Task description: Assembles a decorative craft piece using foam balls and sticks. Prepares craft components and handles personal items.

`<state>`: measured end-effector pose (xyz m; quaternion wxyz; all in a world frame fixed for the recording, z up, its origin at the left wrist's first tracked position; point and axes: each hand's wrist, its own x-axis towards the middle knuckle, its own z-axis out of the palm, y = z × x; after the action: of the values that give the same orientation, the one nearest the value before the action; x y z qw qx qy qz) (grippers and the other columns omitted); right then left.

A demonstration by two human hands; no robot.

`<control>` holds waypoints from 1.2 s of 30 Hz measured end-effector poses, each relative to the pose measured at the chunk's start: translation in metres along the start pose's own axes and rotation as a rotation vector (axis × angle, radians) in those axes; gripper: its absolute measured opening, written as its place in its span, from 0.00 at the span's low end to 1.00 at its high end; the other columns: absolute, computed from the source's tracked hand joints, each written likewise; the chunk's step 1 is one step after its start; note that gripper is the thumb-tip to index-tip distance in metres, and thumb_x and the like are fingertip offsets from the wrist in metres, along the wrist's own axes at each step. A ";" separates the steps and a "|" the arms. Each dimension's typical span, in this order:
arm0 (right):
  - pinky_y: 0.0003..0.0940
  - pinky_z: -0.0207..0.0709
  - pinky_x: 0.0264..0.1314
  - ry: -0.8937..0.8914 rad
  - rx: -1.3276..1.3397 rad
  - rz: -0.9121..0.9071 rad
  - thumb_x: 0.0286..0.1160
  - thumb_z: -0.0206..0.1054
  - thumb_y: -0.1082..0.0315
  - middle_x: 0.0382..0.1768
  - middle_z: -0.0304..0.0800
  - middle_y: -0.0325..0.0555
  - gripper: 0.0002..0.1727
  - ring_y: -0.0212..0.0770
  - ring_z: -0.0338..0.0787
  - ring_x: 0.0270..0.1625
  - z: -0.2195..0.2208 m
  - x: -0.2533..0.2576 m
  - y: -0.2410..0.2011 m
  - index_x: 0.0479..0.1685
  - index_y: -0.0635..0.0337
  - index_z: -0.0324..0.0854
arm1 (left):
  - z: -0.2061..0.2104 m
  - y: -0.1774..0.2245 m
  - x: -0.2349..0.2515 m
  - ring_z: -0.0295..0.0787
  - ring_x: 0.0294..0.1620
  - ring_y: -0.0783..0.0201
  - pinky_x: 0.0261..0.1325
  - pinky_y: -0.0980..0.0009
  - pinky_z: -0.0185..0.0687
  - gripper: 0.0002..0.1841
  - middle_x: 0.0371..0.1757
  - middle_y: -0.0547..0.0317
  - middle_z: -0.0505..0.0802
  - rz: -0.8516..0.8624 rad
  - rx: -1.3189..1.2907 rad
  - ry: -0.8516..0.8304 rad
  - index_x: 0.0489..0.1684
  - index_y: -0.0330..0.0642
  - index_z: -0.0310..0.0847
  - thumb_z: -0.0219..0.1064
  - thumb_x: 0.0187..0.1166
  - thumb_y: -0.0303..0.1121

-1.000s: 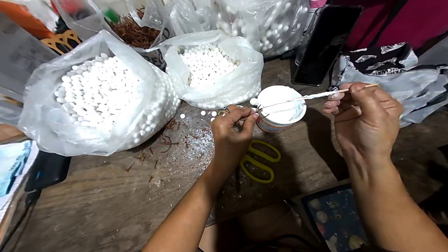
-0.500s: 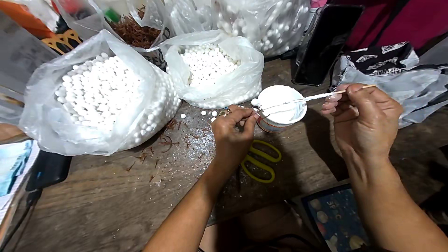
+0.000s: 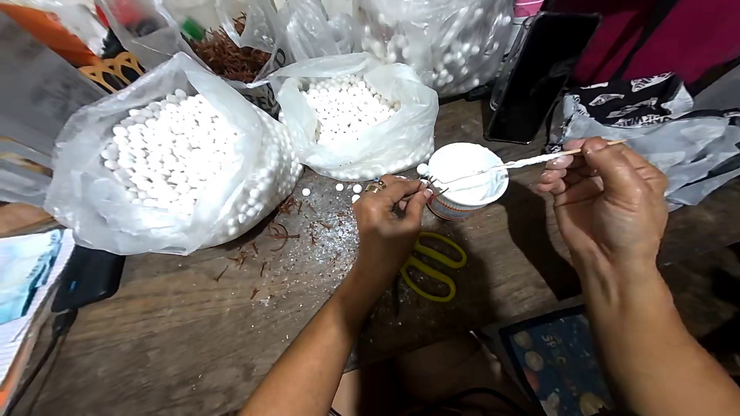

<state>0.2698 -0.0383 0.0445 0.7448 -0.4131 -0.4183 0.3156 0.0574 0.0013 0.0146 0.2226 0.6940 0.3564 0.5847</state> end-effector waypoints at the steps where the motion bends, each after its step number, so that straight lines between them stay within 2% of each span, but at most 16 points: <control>1: 0.20 0.88 0.36 -0.012 -0.001 -0.006 0.89 0.43 0.74 0.28 0.93 0.29 0.22 0.25 0.91 0.28 0.001 0.000 0.000 0.34 0.51 0.84 | 0.000 0.000 0.000 0.83 0.31 0.83 0.38 0.89 0.78 0.02 0.31 0.56 0.92 0.008 0.005 0.000 0.32 0.28 0.91 0.73 0.68 0.19; 24: 0.21 0.89 0.38 -0.040 -0.063 -0.076 0.87 0.46 0.76 0.29 0.94 0.28 0.21 0.25 0.92 0.29 0.006 0.000 0.005 0.35 0.51 0.85 | 0.002 0.002 -0.001 0.85 0.34 0.78 0.42 0.87 0.78 0.03 0.30 0.49 0.92 0.079 0.092 -0.001 0.30 0.27 0.92 0.73 0.66 0.19; 36: 0.22 0.89 0.37 -0.035 -0.075 -0.102 0.87 0.46 0.76 0.28 0.94 0.28 0.21 0.25 0.92 0.28 0.004 -0.002 0.002 0.34 0.50 0.85 | 0.002 0.002 0.000 0.84 0.32 0.80 0.41 0.88 0.77 0.03 0.29 0.51 0.92 0.064 0.095 0.008 0.30 0.27 0.92 0.71 0.66 0.18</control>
<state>0.2653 -0.0382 0.0430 0.7364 -0.4134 -0.4635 0.2684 0.0594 0.0005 0.0158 0.1691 0.7123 0.3623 0.5769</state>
